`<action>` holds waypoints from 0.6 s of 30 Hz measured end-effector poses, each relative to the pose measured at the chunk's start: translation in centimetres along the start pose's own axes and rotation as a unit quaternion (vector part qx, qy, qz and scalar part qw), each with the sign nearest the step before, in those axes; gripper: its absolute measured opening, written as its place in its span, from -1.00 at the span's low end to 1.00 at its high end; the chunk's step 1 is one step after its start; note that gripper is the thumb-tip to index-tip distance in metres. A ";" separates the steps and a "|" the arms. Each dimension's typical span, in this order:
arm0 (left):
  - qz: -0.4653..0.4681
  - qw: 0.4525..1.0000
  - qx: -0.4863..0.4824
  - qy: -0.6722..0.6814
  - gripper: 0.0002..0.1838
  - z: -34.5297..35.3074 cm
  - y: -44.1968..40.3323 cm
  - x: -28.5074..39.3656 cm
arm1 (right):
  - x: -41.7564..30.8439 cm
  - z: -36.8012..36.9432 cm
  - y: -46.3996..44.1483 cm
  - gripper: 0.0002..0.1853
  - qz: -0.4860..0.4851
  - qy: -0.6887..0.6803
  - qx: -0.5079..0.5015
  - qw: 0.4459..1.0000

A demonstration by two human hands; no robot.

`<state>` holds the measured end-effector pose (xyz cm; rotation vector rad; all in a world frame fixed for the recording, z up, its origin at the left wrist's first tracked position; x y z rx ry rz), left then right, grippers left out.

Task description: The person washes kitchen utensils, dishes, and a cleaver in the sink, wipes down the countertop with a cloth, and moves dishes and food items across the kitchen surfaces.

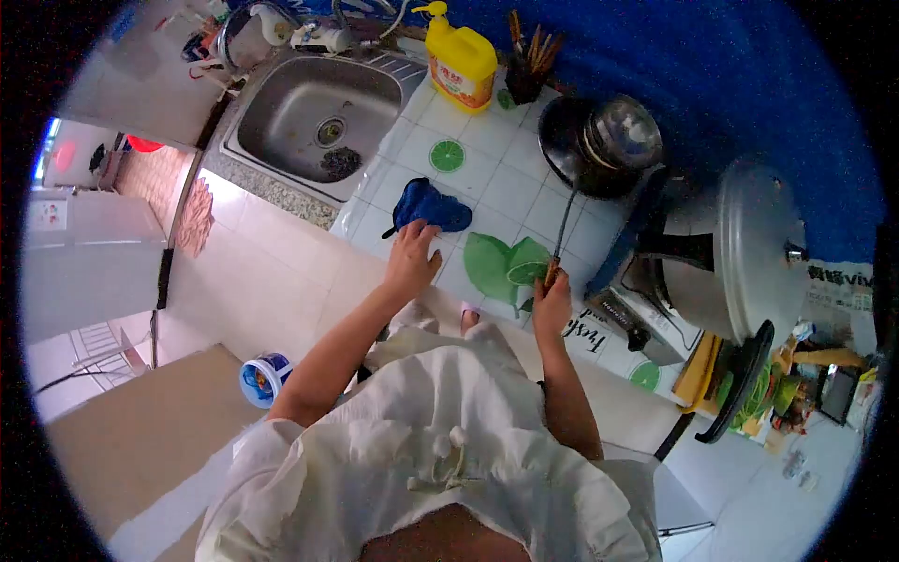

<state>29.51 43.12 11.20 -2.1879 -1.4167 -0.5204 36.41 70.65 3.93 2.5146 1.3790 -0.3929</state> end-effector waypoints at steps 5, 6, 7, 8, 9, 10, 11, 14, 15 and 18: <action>0.015 0.999 -0.035 -0.002 -0.54 -1.2 -1.0 -1.0 | -0.4 -0.7 0.8 -0.37 0.006 -0.011 0.085 0.996; 0.018 0.999 -0.039 0.000 -0.54 -1.5 -0.8 -1.6 | -0.8 -1.3 1.1 -0.37 0.033 -0.012 0.078 0.996; 0.012 0.998 -0.054 -0.002 -0.51 -1.4 -0.7 -2.3 | -1.0 -1.7 1.2 -0.37 0.059 -0.013 0.071 0.996; 0.007 0.998 -0.069 -0.004 -0.48 -1.3 -0.6 -3.0 | -0.8 -1.5 1.1 -0.39 0.099 -0.015 0.030 0.995; 0.010 0.997 -0.072 -0.001 -0.48 -1.1 -0.5 -3.7 | -1.4 -1.9 1.4 -0.39 0.103 -0.013 0.031 0.994; 0.028 0.996 -0.082 -0.023 -0.42 -0.8 -0.5 -4.3 | -2.2 -2.9 1.7 -0.41 0.085 0.002 0.076 0.994; 0.045 0.994 -0.091 -0.044 -0.37 -0.5 -0.4 -4.8 | -3.2 -3.9 2.0 -0.42 0.066 0.017 0.119 0.991; 0.116 0.977 -0.148 -0.101 -0.27 1.9 -0.6 -5.1 | -6.3 -4.0 2.8 -0.47 0.015 -0.030 0.092 0.995; 0.117 0.977 -0.150 -0.096 -0.27 2.9 -0.7 -5.0 | -7.9 -3.9 3.5 -0.51 -0.059 -0.065 0.095 0.992; 0.185 0.956 -0.213 -0.078 -0.23 6.9 -2.4 -2.6 | -11.7 -3.5 5.5 -0.58 -0.091 -0.066 0.046 0.993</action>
Point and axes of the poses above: each hand's wrist, its own y-axis away from the middle knuckle, its own z-axis out of the palm, x = y × z, the point moved 6 cm from there along -y, towards the middle knuckle, and after that the axes turned 14 degrees about z, right-handed, at the moved point
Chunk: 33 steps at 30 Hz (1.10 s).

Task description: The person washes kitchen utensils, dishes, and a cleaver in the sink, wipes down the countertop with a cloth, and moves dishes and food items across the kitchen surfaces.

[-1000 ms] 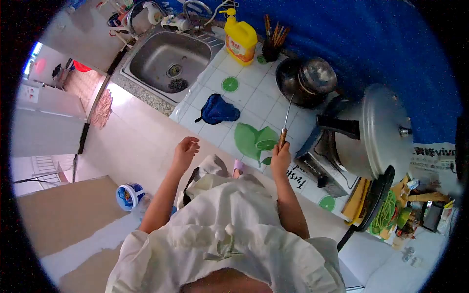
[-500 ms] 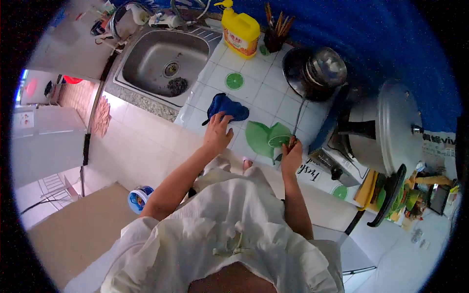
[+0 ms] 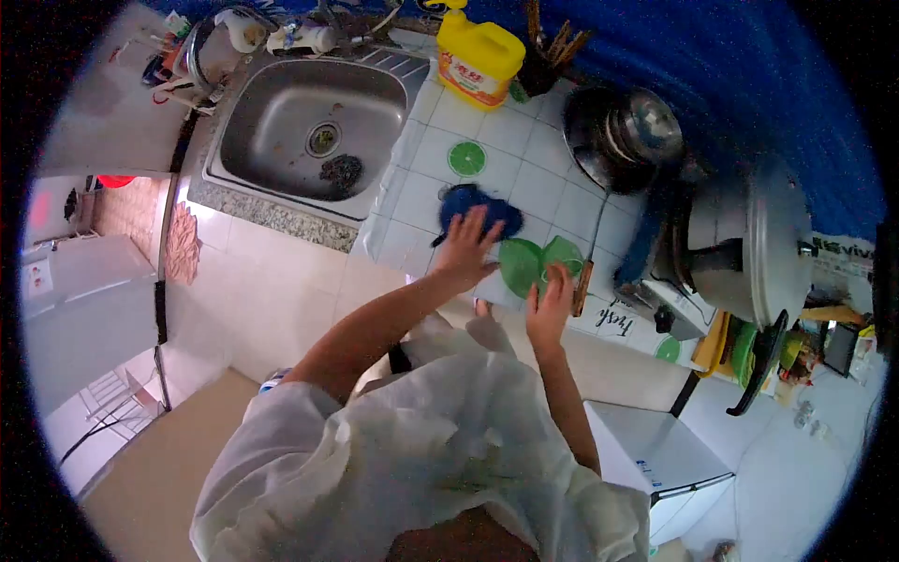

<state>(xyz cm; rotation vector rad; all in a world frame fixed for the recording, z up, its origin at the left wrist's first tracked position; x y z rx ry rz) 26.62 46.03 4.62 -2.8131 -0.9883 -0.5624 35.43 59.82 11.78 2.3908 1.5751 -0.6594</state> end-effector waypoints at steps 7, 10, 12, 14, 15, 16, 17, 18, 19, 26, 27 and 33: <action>0.247 0.968 -0.051 0.015 -0.33 2.6 -2.9 5.0 | -1.2 1.5 1.4 -0.64 0.095 -0.092 -0.031 0.991; 0.254 0.963 -0.077 0.043 -0.34 0.7 2.4 3.0 | -0.6 1.7 1.2 -0.65 0.109 -0.117 -0.024 0.987; 0.214 0.976 -0.037 0.013 -0.37 -0.8 5.8 -0.5 | -0.4 2.4 1.3 -0.65 0.082 -0.100 -0.024 0.991; 0.137 0.986 -0.088 -0.031 -0.40 -2.3 7.9 -4.3 | 0.2 3.9 1.9 -0.65 0.088 -0.085 -0.034 0.992; 0.105 0.993 -0.047 -0.028 -0.42 -3.4 8.5 -6.3 | 0.3 4.4 2.1 -0.66 0.092 -0.068 -0.050 0.992; 0.057 0.997 -0.024 -0.044 -0.44 -3.7 8.6 -8.0 | -0.5 3.9 1.9 -0.67 0.092 -0.085 -0.057 0.990; 0.036 0.998 -0.011 -0.059 -0.45 -3.6 8.2 -9.0 | -0.5 3.6 2.0 -0.67 0.110 -0.077 -0.040 0.990; 0.019 0.998 -0.003 -0.065 -0.45 -3.5 7.1 -8.7 | -0.6 3.7 2.2 -0.67 0.125 -0.110 -0.056 0.985; 0.001 0.997 0.005 -0.071 -0.45 -3.5 6.2 -8.3 | -0.7 3.7 2.7 -0.68 0.138 -0.144 -0.071 0.977; 0.229 0.973 0.001 -0.025 -0.53 2.4 3.0 0.5 | -0.3 1.6 6.4 -0.60 0.163 -0.122 -0.054 0.978; 0.253 0.967 -0.021 0.036 -0.54 2.8 2.8 1.3 | -0.8 0.9 6.6 -0.56 0.165 -0.137 -0.061 0.975; 0.193 0.947 -0.022 0.256 -0.69 -4.5 0.9 6.9 | -1.8 -1.1 5.0 -0.37 0.091 -0.117 -0.021 0.989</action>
Point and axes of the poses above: each hand's wrist, its own y-axis away from the middle knuckle, its own z-axis out of the palm, x = y × z, the point moved 6 cm from there along -y, towards the middle knuckle, and after that the axes turned 14 degrees about z, right-handed, at the moved point
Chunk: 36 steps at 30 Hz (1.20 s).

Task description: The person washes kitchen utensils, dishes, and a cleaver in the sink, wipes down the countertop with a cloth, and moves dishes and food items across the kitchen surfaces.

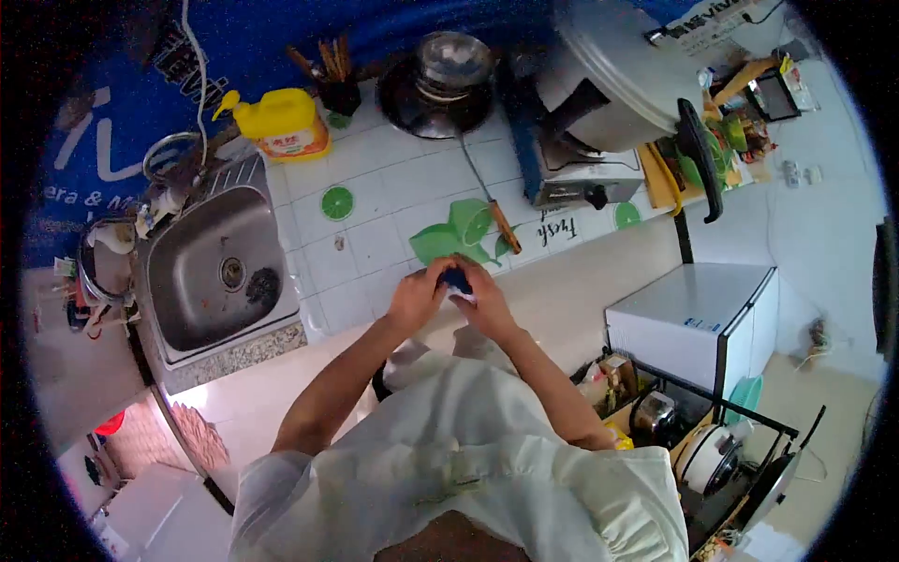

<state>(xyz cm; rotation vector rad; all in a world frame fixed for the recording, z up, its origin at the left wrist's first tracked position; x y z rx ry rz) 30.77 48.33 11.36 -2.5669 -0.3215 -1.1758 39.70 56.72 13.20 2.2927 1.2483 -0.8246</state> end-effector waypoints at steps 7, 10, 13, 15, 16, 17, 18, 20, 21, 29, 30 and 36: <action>0.004 0.982 0.187 0.029 -0.75 -1.7 -4.2 6.0 | 4.3 -7.7 -3.1 -0.58 0.071 -0.063 0.079 0.992; -0.006 0.976 0.219 0.010 -0.74 -0.1 -5.7 7.4 | 6.1 -16.4 -4.6 -0.64 0.036 0.110 0.248 0.962; -0.017 0.973 0.224 -0.050 -0.72 2.5 -7.2 8.6 | 9.9 -19.5 -7.7 -0.66 -0.030 0.179 0.279 0.943; -0.037 0.980 0.188 -0.048 -0.72 4.8 -8.7 9.4 | 11.9 -18.1 -10.3 -0.70 -0.084 0.230 0.265 0.933; -0.038 0.980 0.188 -0.059 -0.72 5.3 -9.5 10.0 | 13.2 -16.4 -11.7 -0.73 -0.098 0.244 0.259 0.930; -0.053 0.981 0.174 -0.064 -0.72 5.8 -10.3 10.4 | 14.2 -14.3 -13.3 -0.76 -0.058 0.274 0.212 0.936; -0.071 0.983 0.158 -0.067 -0.72 6.2 -10.9 10.6 | 13.5 -13.6 -13.9 -0.76 -0.060 0.265 0.212 0.939; -0.068 0.980 0.165 -0.091 -0.73 6.5 -11.4 11.3 | 11.9 -12.5 -14.0 -0.68 -0.070 0.239 0.220 0.943; -0.084 0.975 0.192 -0.071 -0.73 6.5 -11.2 11.5 | 11.6 -12.6 -14.1 -0.68 -0.072 0.234 0.216 0.945; -0.154 0.955 0.231 -0.105 -0.77 4.6 -8.2 10.9 | 17.5 -16.8 -12.6 -0.30 -0.125 0.227 0.139 0.956; -0.154 0.954 0.234 -0.104 -0.77 4.6 -8.0 10.4 | 16.8 -17.3 -12.6 -0.30 -0.127 0.229 0.140 0.955; -0.151 0.964 0.184 -0.116 -0.77 5.7 -10.5 9.3 | 11.7 -14.1 -13.8 -0.47 -0.145 0.160 0.158 0.964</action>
Point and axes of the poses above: each hand's wrist, its own y-axis away from the middle knuckle, its own z-axis out of the palm, x = y × z, the point moved 6 cm from there along -y, towards the middle knuckle, and after that the axes turned 14 degrees about z, right-handed, at the moved point
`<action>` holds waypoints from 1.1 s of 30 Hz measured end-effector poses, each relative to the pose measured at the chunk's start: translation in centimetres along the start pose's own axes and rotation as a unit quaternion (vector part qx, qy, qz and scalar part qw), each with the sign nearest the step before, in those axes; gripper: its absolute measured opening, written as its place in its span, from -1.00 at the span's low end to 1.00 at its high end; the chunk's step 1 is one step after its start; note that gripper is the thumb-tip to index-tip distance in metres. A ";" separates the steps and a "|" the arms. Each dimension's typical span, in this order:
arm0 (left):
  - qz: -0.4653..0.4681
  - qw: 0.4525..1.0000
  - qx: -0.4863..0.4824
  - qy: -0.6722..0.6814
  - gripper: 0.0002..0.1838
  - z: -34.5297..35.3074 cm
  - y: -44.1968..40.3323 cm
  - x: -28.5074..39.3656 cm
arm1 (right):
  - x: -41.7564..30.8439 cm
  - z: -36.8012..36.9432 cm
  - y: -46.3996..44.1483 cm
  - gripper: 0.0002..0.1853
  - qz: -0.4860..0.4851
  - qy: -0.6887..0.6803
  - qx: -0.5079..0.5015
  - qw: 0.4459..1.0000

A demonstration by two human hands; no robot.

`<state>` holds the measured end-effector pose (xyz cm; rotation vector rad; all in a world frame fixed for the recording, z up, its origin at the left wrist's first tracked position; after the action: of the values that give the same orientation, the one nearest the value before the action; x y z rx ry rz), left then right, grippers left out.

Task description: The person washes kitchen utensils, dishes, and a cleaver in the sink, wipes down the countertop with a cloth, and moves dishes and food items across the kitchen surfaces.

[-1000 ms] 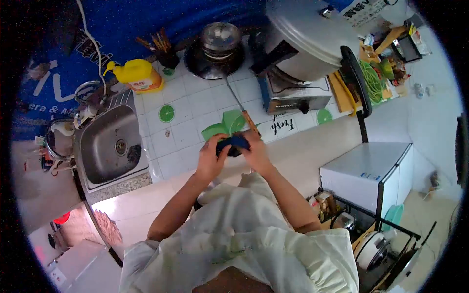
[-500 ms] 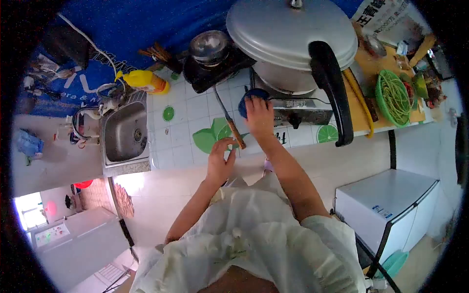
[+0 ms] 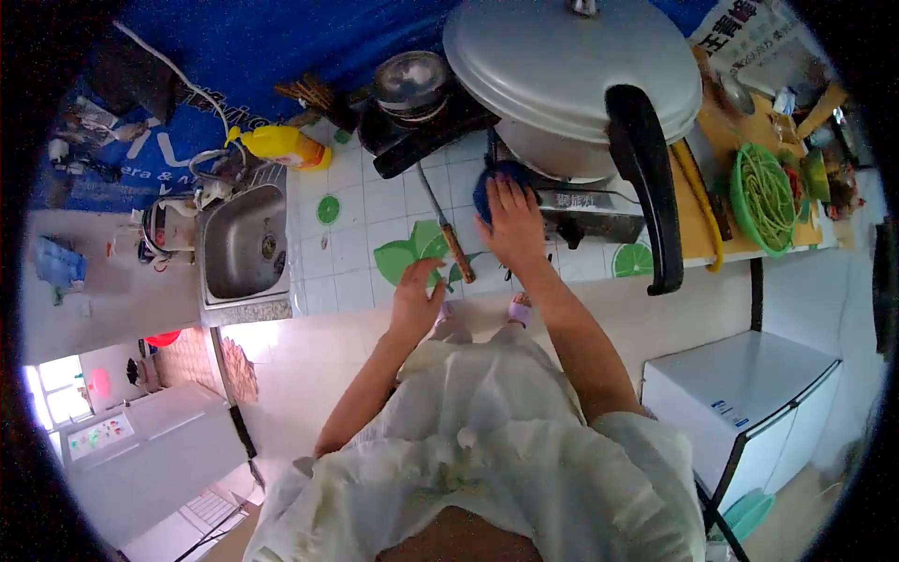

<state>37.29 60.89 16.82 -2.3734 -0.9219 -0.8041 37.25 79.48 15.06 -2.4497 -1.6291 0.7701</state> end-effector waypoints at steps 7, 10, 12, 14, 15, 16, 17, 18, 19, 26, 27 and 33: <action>0.148 0.982 -0.115 -0.038 -0.62 2.8 -5.0 1.8 | 1.8 0.2 -1.0 -0.60 0.006 -0.002 0.003 1.000; 0.192 0.966 -0.151 -0.082 -0.48 4.1 -6.9 2.8 | 4.8 -1.6 1.4 -0.61 0.007 0.045 0.007 0.999; 0.215 0.960 -0.157 -0.091 -0.45 4.8 -7.7 3.6 | 6.8 -2.8 2.4 -0.61 0.036 0.087 -0.015 0.995; 0.239 0.932 -0.213 -0.170 -0.28 6.2 -8.1 4.2 | 8.9 -4.0 3.0 -0.61 0.072 0.083 -0.007 0.994; 0.243 0.931 -0.214 -0.169 -0.28 6.6 -8.3 4.4 | 10.2 -4.6 3.2 -0.60 0.106 0.076 0.000 0.991; 0.235 0.925 -0.237 -0.181 -0.23 7.3 -8.5 4.4 | 11.6 -4.6 3.4 -0.60 0.112 0.079 0.004 0.991; 0.229 0.918 -0.259 -0.192 -0.18 8.0 -8.7 4.5 | 13.4 -4.7 3.7 -0.60 0.140 0.029 0.031 0.989; 0.239 0.915 -0.262 -0.191 -0.18 8.6 -8.8 4.6 | 14.3 -5.7 3.5 -0.60 0.168 -0.020 0.059 0.984; 0.230 0.914 -0.270 -0.196 -0.16 9.0 -8.9 4.4 | 15.7 -6.3 3.2 -0.56 0.209 -0.067 0.066 0.973; 0.207 0.910 -0.286 -0.217 -0.12 11.2 -9.6 4.5 | 19.1 -6.8 0.0 -0.57 0.212 0.103 0.039 0.971; 0.214 0.906 -0.292 -0.220 -0.12 11.4 -9.7 4.6 | 18.4 -7.3 0.6 -0.58 0.191 0.110 0.061 0.974; 0.170 0.899 -0.330 -0.233 -0.12 11.7 -9.7 4.4 | 19.0 -7.8 0.6 -0.61 0.186 0.107 0.083 0.973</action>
<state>37.06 76.30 13.32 -3.2981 -0.3771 -0.4484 47.03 97.52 14.92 -2.6367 -1.0027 0.6230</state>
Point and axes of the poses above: each hand's wrist, its own y-axis away from the middle knuckle, its own z-axis out of the palm, x = y × z, the point moved 6 cm from there along -y, towards the middle knuckle, and after that the axes turned 14 degrees about z, right-handed, at the moved point
